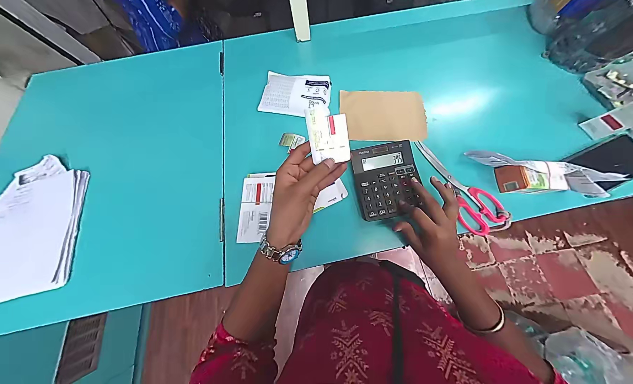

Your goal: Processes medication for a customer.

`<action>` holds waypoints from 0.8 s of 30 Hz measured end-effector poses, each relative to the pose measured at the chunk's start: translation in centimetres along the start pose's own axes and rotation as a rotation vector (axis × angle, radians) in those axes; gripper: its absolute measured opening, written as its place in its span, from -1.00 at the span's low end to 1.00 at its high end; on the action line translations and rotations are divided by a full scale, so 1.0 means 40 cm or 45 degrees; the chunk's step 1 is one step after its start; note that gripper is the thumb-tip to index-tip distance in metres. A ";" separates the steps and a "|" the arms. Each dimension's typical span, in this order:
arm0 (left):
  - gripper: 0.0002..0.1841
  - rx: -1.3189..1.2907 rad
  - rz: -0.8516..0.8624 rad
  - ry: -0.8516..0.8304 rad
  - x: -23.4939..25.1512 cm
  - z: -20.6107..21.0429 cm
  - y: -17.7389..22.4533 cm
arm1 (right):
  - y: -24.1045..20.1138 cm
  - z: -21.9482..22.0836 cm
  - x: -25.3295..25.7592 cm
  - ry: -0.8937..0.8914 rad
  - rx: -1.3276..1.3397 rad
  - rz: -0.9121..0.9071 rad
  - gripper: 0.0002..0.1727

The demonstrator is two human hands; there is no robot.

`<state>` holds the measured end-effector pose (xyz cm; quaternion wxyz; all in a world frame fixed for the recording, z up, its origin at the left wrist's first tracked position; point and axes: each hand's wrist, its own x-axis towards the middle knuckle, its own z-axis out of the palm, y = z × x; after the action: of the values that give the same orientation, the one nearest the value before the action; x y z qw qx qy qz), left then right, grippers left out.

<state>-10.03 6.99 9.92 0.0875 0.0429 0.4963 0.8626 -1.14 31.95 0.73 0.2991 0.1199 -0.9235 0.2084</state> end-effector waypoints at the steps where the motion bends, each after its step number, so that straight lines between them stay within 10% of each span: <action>1: -0.57 0.007 -0.001 0.002 0.000 0.000 0.000 | 0.000 0.000 0.000 0.001 0.002 -0.001 -0.32; 24: -0.73 -0.091 0.277 0.296 0.002 -0.014 0.029 | -0.069 0.036 0.038 -0.014 0.074 -0.114 -0.27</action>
<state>-10.32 5.95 10.65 -0.0630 -0.0067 0.4645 0.8833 -2.13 28.70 1.44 0.2994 0.1710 -0.9124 0.2208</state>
